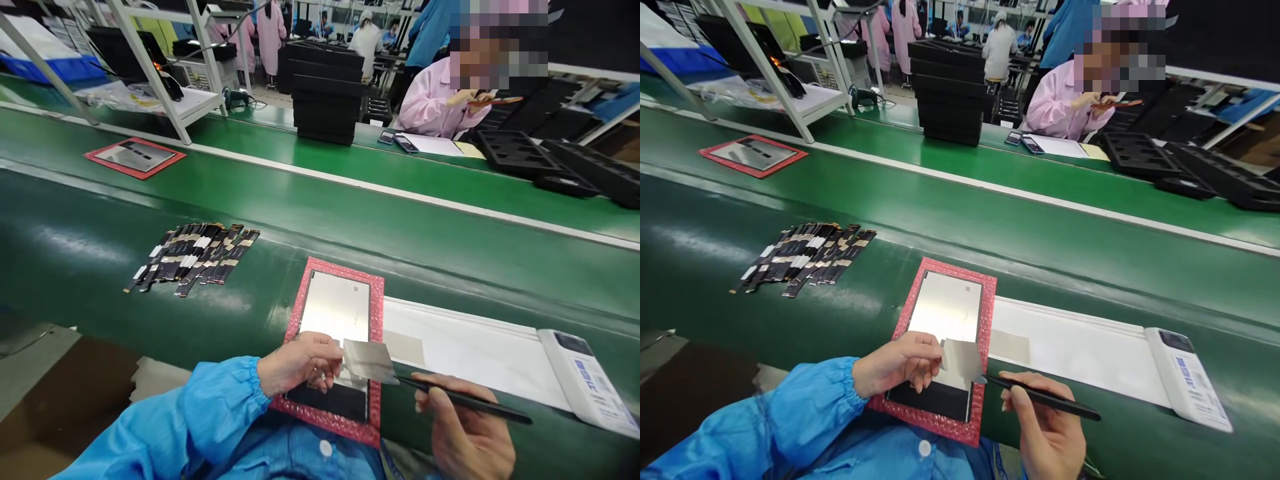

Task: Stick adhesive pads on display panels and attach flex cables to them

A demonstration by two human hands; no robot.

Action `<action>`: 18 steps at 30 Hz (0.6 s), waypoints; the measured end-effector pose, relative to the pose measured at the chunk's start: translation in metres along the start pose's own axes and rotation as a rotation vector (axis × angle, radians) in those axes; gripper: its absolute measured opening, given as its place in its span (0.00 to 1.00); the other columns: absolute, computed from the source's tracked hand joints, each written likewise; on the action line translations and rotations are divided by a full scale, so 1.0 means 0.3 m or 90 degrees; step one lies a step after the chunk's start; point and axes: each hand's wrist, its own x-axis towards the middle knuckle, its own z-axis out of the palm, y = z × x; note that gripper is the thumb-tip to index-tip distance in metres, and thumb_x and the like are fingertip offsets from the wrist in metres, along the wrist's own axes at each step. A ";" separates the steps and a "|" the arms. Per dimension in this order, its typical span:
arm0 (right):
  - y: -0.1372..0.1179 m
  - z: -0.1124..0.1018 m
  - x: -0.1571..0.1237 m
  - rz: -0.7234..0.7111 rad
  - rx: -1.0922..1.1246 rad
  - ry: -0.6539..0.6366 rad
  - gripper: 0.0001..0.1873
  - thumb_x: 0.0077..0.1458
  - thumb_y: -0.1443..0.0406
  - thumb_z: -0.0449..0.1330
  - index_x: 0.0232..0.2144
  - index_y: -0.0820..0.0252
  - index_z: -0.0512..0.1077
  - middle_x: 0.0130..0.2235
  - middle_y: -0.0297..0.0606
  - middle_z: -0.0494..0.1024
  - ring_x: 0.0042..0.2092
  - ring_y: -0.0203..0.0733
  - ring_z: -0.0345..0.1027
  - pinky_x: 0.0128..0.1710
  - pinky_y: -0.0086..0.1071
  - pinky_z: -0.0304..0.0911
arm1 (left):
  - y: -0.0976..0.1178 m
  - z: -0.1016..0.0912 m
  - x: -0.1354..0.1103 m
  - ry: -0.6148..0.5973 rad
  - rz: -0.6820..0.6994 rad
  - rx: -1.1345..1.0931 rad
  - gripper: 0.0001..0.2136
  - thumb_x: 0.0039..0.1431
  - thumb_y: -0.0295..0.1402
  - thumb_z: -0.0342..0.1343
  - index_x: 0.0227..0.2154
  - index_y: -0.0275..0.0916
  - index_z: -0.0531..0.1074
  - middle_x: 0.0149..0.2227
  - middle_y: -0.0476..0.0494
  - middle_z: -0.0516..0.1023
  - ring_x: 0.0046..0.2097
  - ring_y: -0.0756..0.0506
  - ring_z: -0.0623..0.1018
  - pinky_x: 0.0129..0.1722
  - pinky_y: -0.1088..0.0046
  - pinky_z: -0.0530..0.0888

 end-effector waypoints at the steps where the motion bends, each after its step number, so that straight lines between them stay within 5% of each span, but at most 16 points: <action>1: -0.001 0.001 -0.005 0.002 -0.002 -0.004 0.10 0.42 0.64 0.71 0.28 0.53 0.74 0.27 0.35 0.82 0.20 0.38 0.72 0.17 0.26 0.69 | 0.003 -0.002 -0.003 0.004 0.008 -0.004 0.18 0.38 0.43 0.68 0.26 0.34 0.70 0.23 0.47 0.73 0.23 0.52 0.72 0.19 0.79 0.68; 4: 0.000 -0.006 -0.023 0.006 -0.008 -0.002 0.10 0.42 0.64 0.71 0.28 0.52 0.75 0.27 0.35 0.82 0.21 0.40 0.73 0.16 0.27 0.70 | 0.003 -0.010 -0.005 0.008 0.016 -0.005 0.13 0.41 0.38 0.63 0.25 0.34 0.70 0.24 0.46 0.73 0.24 0.50 0.73 0.19 0.77 0.68; 8: 0.003 -0.020 -0.043 0.012 -0.024 0.006 0.10 0.42 0.64 0.70 0.29 0.50 0.74 0.28 0.36 0.82 0.21 0.41 0.72 0.15 0.30 0.69 | -0.002 -0.011 -0.004 -0.004 -0.015 -0.011 0.16 0.45 0.45 0.58 0.23 0.34 0.69 0.23 0.44 0.73 0.22 0.50 0.72 0.19 0.75 0.70; 12: 0.001 -0.023 -0.050 0.010 -0.028 0.004 0.09 0.43 0.64 0.70 0.29 0.49 0.74 0.28 0.37 0.82 0.22 0.41 0.71 0.16 0.31 0.68 | -0.004 0.003 -0.020 -0.014 0.021 -0.011 0.20 0.44 0.49 0.62 0.25 0.34 0.69 0.23 0.46 0.73 0.23 0.50 0.73 0.19 0.76 0.71; 18: -0.013 -0.016 -0.050 0.010 -0.019 -0.004 0.09 0.44 0.64 0.70 0.29 0.50 0.74 0.28 0.36 0.81 0.23 0.41 0.72 0.16 0.28 0.68 | -0.002 0.022 -0.038 0.020 0.053 0.014 0.19 0.36 0.41 0.70 0.24 0.35 0.68 0.21 0.51 0.71 0.23 0.52 0.72 0.21 0.78 0.71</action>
